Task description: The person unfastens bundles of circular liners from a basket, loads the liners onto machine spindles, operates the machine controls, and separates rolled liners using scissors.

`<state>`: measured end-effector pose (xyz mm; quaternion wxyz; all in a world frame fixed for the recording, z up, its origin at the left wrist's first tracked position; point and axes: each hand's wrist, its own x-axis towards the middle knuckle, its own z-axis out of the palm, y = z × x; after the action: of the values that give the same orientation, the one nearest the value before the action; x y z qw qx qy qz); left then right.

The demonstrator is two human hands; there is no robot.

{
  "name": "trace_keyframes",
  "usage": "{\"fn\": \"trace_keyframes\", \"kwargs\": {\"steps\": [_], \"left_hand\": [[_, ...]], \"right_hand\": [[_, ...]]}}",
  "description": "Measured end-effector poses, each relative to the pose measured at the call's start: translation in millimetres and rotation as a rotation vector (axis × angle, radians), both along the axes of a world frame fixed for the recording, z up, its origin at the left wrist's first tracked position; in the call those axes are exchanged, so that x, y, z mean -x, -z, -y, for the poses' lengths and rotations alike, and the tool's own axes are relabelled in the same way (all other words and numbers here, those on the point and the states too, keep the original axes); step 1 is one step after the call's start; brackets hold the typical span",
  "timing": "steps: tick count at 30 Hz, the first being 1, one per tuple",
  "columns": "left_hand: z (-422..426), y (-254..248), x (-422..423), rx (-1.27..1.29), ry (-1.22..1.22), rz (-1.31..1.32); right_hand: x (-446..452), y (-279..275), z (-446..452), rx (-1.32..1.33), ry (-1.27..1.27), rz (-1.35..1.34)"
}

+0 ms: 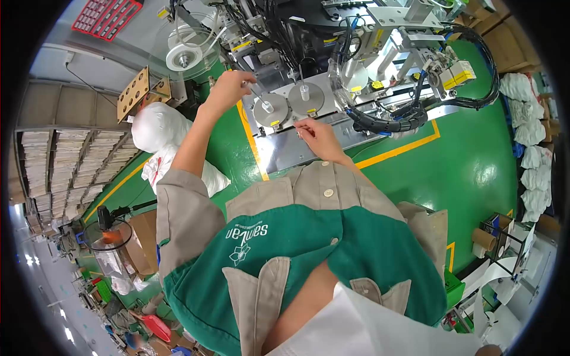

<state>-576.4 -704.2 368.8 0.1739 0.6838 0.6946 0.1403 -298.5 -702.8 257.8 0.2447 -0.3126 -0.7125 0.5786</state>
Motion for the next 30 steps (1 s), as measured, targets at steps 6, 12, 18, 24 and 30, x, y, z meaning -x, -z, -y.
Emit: {"fn": "trace_keyframes", "kwargs": {"steps": [6,12,18,24,30], "left_hand": [[-17.4,21.8,6.2,0.110,0.127,-0.166],[29.4,-98.1,-97.0,-0.583,-0.185,0.318],[56.8,-158.3,-284.0,-0.741,0.547,1.493],[-37.7,-186.9,-505.6,-0.170,1.194,1.602],[-95.1,-197.2,-679.7,-0.048,1.241,1.788]], "right_hand": [[-26.4,-17.3,-0.6,-0.106,-0.047,0.117],[-165.5,-169.4,-9.8,-0.065,-0.291,0.041],[-298.8,-307.0,7.8,-0.881,0.455,-0.686],[-429.5,-322.5,-1.2,-0.898,0.492,-0.712],[-543.5,-335.3,-24.6,-0.745,0.603,-0.771]]}}
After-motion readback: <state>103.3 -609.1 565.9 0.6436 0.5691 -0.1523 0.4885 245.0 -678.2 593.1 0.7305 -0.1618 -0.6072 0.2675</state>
